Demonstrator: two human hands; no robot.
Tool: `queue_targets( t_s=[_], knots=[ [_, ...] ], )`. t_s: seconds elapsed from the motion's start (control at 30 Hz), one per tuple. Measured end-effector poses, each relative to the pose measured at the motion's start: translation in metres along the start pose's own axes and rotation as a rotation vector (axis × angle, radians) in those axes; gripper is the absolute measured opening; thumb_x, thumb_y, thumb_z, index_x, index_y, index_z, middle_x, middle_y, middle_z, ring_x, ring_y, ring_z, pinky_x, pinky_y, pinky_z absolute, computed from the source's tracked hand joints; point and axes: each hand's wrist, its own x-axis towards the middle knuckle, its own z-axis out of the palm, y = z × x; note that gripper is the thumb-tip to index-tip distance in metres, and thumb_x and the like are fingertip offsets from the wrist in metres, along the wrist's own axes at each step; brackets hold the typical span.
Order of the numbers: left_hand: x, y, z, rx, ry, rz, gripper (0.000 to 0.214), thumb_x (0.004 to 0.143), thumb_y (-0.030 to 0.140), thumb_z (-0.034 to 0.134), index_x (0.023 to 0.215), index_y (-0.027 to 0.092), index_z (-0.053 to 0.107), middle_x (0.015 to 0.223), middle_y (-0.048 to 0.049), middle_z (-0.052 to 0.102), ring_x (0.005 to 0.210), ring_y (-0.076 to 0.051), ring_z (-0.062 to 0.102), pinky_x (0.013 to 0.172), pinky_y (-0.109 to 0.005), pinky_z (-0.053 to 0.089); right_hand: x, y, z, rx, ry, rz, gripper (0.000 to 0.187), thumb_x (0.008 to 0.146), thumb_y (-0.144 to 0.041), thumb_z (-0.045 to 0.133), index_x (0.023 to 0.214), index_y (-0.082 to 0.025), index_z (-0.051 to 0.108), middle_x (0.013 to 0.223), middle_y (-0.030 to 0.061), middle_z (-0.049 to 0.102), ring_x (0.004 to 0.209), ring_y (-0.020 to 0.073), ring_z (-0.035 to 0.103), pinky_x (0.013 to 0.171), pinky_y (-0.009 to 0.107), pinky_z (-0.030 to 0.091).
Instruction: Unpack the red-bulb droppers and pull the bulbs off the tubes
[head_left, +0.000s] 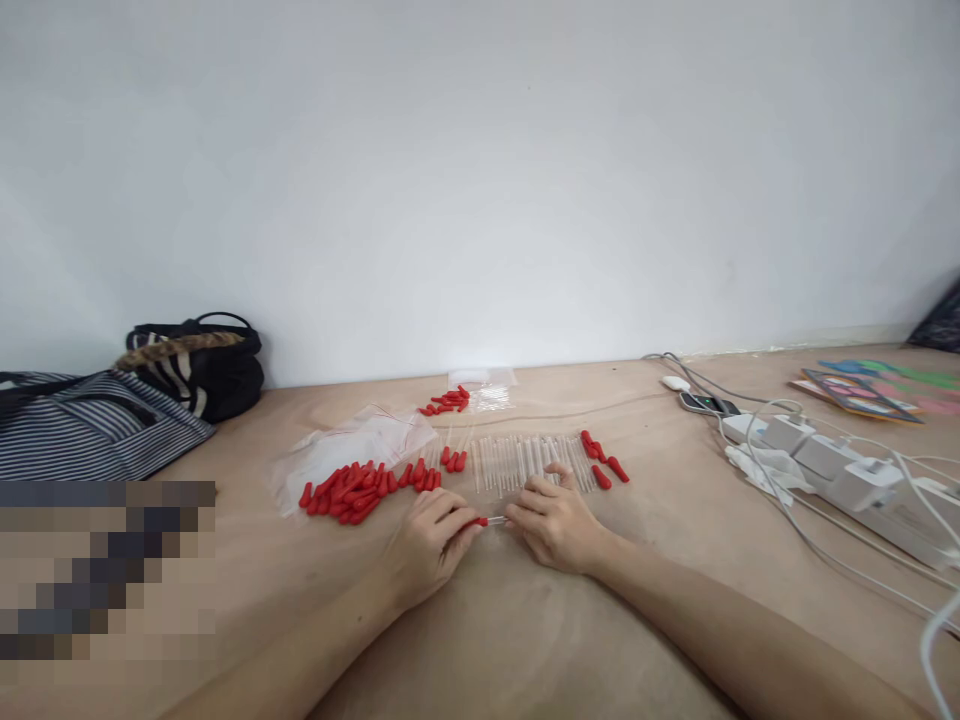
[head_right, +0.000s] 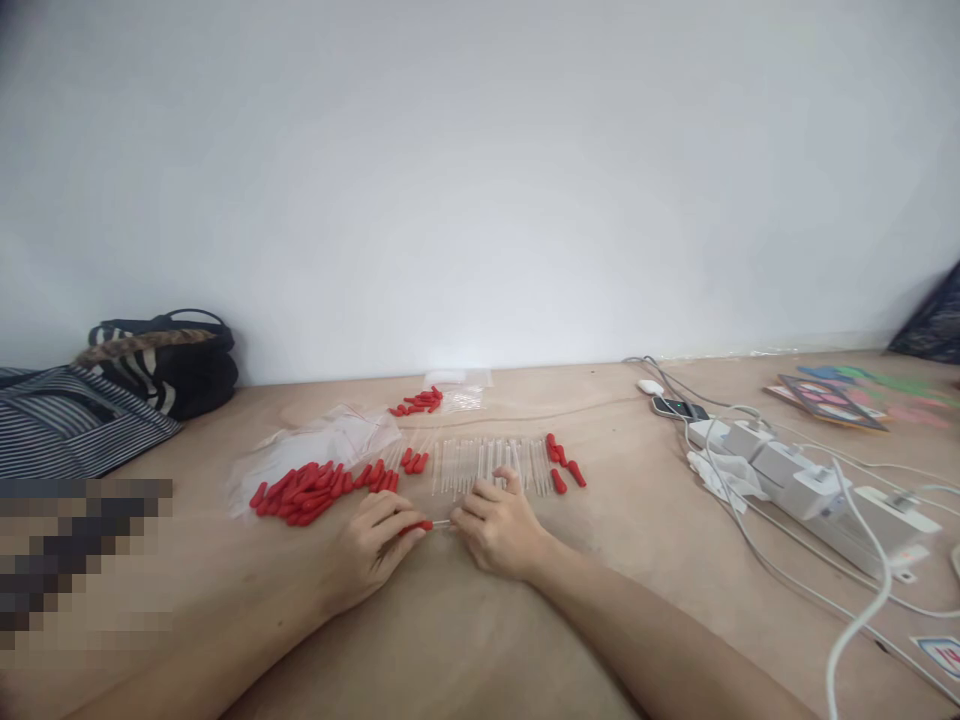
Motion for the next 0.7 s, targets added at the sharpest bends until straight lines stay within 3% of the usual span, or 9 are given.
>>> queue_targets(
  t_s=[0.13, 0.47, 0.7],
  knots=[
    [-0.0012, 0.0001, 0.0015, -0.023, -0.043, -0.025, 0.023, 0.088, 0.020, 0.041, 0.074, 0.017, 0.058, 0.068, -0.0023, 0.056, 0.063, -0.014, 0.049, 0.062, -0.028, 0.040, -0.0006, -0.0021, -0.0013, -0.013, -0.003, -0.008, 0.019, 0.083, -0.018, 0.043, 0.069, -0.018, 0.056, 0.056, -0.0034, 0.052, 0.067, 0.0109, 0.041, 0.083, 0.036, 0.016],
    [-0.0015, 0.0038, -0.0003, -0.071, -0.119, -0.089, 0.026, 0.088, 0.016, 0.034, 0.074, 0.017, 0.056, 0.073, -0.0042, 0.056, 0.068, -0.015, 0.050, 0.063, -0.027, 0.042, -0.0013, -0.0041, -0.0014, -0.069, -0.050, 0.011, 0.019, 0.081, -0.017, 0.044, 0.068, -0.019, 0.057, 0.054, -0.0035, 0.050, 0.068, 0.0113, 0.041, 0.082, 0.036, 0.017],
    [-0.0010, 0.0050, -0.0017, -0.060, -0.115, -0.078, 0.024, 0.088, 0.014, 0.034, 0.076, 0.017, 0.055, 0.074, -0.0037, 0.056, 0.070, -0.016, 0.050, 0.065, -0.027, 0.043, -0.0010, -0.0035, -0.0012, -0.102, 0.011, -0.010, 0.017, 0.081, -0.015, 0.044, 0.071, -0.019, 0.057, 0.055, -0.0040, 0.050, 0.068, 0.0109, 0.041, 0.083, 0.036, 0.017]
  ],
)
